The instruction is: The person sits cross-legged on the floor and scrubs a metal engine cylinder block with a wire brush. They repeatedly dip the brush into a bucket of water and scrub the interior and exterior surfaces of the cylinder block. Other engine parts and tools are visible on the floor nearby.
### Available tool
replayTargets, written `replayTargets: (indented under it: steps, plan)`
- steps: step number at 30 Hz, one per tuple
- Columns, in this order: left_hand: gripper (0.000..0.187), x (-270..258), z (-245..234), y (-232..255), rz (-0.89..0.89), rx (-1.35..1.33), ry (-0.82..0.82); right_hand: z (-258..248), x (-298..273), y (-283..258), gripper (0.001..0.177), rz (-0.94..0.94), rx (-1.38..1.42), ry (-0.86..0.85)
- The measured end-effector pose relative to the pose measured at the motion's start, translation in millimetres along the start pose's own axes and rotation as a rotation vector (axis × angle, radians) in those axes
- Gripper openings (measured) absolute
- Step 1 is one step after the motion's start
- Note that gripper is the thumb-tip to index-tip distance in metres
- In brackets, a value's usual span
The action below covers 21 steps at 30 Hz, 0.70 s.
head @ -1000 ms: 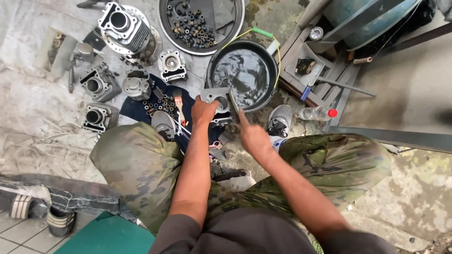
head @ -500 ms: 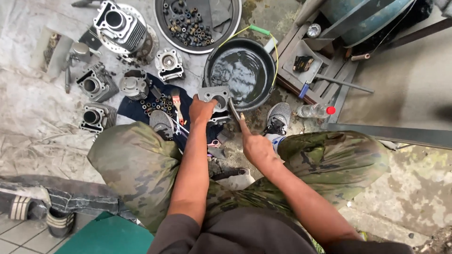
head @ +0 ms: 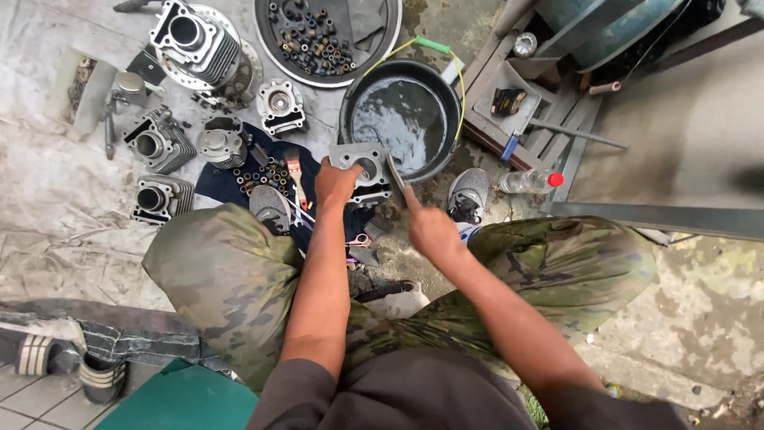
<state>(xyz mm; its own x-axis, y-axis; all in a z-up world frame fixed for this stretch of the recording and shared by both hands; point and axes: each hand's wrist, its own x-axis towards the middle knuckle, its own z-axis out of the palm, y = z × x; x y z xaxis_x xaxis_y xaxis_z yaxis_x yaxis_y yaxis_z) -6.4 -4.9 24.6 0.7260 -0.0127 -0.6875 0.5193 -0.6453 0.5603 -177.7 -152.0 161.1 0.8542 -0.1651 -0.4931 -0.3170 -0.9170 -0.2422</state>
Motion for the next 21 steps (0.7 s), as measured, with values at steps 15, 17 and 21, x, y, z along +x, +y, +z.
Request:
replayTargets:
  steps: [15, 17, 21]
  plan:
    - [0.094, 12.0, 4.8, -10.9, 0.008, -0.002, 0.001, -5.5, 36.1, -11.5, 0.063, -0.036, -0.028, 0.019]
    - [0.092, 6.0, 4.0, -2.8, 0.009, 0.004, 0.001, -13.8, 56.9, -5.0, 0.059, -0.035, -0.011, 0.039]
    - [0.093, 33.7, 15.1, -23.8, -0.005, 0.008, 0.013, -26.4, 50.5, 11.4, 0.052, -0.1, 0.068, 0.068]
